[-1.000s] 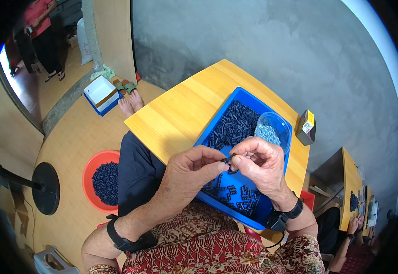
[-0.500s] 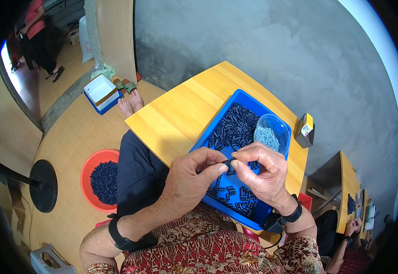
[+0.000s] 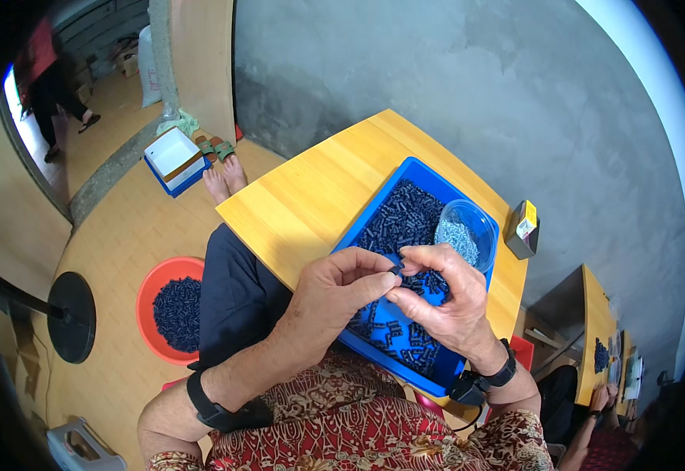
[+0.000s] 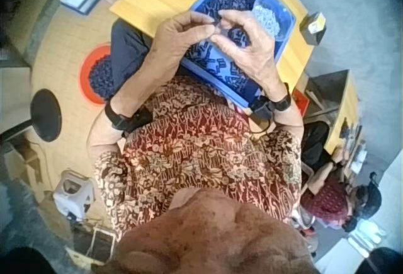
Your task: Assembling small silver metal rings onto blue plastic industrial components by hand.
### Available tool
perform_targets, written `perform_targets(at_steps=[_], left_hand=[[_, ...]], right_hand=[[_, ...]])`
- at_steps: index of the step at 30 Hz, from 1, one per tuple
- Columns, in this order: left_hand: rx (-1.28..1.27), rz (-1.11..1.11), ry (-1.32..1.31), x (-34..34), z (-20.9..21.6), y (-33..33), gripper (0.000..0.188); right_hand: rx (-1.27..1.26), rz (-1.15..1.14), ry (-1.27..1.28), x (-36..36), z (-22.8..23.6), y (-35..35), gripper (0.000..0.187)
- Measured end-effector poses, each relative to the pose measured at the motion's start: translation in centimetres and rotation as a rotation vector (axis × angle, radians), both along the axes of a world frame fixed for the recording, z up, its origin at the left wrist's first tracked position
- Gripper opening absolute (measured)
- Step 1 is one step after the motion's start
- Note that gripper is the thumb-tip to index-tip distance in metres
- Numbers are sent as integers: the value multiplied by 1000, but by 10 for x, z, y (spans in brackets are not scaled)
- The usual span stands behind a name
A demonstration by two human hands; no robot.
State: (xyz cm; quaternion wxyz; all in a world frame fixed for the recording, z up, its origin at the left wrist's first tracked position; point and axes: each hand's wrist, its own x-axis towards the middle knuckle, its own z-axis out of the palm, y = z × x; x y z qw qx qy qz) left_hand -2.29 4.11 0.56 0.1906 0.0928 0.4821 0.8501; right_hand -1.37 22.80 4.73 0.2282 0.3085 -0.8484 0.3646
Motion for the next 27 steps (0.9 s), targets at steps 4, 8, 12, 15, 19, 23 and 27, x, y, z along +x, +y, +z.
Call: perform_targets(at_steps=[4,8,12,15,19,23,27], left_hand=[[40,-23,-64,2,1,3,21],[-6,-43,-98,1,4,0,23],[-27,-92,-108,0,2,-1,24],[-37,-70,-59,1,1,1,25],[-66,-72,-48,-2,0,-1,25],[-84,-45,-57,-1,0,1,20],[-96,-48,-74,-1,2,-1,20]], right_hand=[[144,8,162,-5,1,3,35],[164,0,190,-5,1,4,34],[124,1,157,-8,-1,6,31],[122,21,142,-9,-4,7,32],[145,27,132,-9,-2,7,33],[214,11,235,-9,-2,9,32],[256,0,262,-10,-2,9,34]])
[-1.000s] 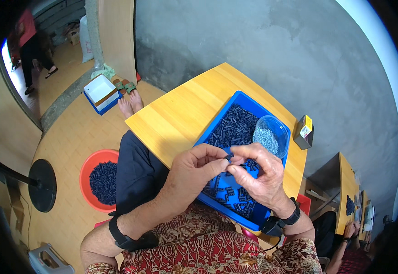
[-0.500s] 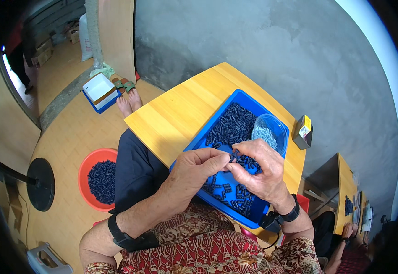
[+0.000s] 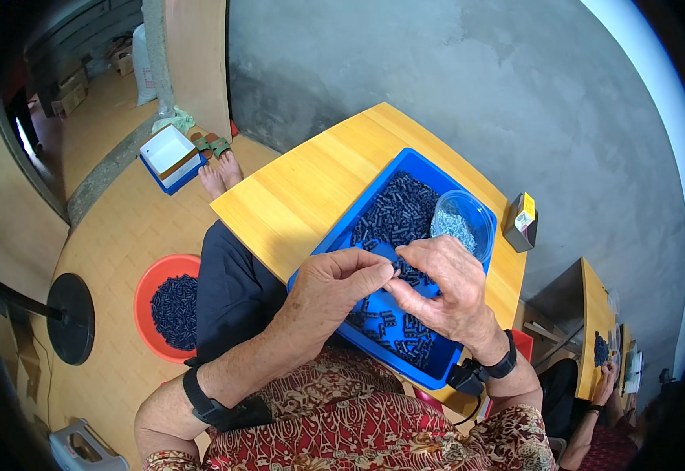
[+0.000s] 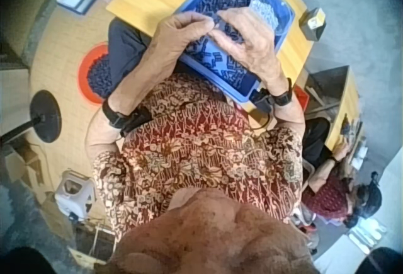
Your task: Assembling small silver metal rings onto blue plastic industrial components by hand.
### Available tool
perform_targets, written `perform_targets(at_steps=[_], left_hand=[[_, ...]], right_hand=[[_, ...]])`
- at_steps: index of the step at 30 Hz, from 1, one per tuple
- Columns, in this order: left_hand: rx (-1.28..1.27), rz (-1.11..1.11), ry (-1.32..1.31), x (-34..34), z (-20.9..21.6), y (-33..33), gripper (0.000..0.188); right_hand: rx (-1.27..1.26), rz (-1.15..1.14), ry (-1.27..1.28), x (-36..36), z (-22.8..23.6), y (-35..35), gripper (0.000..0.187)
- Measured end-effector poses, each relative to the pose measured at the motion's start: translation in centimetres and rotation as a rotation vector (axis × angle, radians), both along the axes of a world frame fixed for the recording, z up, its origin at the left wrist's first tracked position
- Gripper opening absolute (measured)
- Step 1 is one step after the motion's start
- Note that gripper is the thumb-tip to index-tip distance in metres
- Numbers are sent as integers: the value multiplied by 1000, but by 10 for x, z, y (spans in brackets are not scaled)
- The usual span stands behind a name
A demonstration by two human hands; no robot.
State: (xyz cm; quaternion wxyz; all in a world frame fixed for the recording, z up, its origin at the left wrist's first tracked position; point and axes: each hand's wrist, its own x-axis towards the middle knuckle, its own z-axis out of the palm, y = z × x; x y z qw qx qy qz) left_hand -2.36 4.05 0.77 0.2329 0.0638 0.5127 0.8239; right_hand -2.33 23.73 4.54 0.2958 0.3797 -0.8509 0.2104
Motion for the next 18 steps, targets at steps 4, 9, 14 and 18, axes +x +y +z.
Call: perform_targets(at_steps=[4,9,14,18], left_hand=[[16,3,54,0,-1,2,23],[7,10,37,0,-2,5,24],[-39,-49,-38,-3,2,0,23],[-31,-85,40,-3,-1,1,25]], right_hand=[[17,6,-12,-1,0,1,34],[41,6,32,0,1,1,31],[45,10,-16,0,3,3,30],[55,18,-71,1,5,2,29]])
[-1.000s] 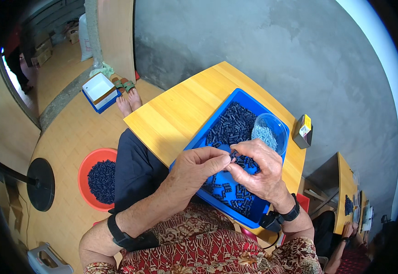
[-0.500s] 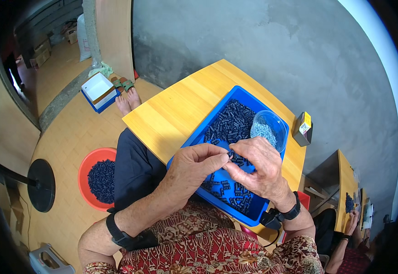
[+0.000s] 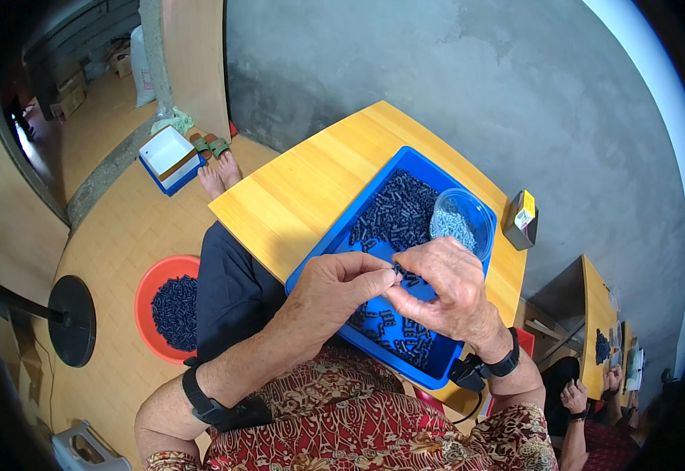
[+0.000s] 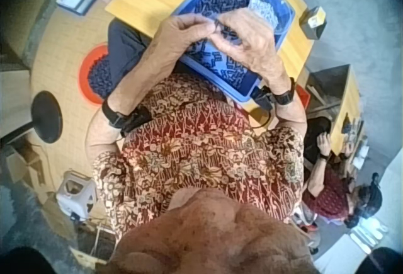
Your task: Assembling small silver metal rings onto blue plastic industrial components by hand.
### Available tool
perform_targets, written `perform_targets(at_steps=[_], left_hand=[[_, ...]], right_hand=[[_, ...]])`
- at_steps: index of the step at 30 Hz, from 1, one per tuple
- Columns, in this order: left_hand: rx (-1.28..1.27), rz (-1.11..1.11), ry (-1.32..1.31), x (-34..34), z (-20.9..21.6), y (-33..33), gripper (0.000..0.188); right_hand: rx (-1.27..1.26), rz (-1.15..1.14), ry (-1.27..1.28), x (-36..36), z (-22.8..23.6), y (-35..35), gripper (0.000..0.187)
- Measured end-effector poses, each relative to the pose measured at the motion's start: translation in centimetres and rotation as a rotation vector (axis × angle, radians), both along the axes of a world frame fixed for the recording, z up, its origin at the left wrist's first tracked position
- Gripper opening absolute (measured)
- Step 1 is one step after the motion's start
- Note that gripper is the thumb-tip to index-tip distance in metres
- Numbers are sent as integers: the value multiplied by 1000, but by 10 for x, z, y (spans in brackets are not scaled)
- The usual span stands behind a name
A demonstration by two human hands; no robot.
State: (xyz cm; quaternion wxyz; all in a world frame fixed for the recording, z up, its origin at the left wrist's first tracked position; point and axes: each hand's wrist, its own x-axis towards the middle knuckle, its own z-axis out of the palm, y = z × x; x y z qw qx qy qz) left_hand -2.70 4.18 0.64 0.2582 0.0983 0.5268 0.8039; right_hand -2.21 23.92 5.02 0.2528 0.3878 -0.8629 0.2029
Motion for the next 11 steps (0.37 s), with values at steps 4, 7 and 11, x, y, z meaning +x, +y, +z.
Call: perform_targets(at_steps=[4,7,11], left_hand=[[-10,12,-12,1,1,1,26],[24,22,-14,2,0,3,25],[7,33,36,1,-4,5,26]], right_hand=[[-10,18,9,-1,0,0,28],[-13,9,28,-2,-1,1,28],[66,-37,65,0,-3,4,30]])
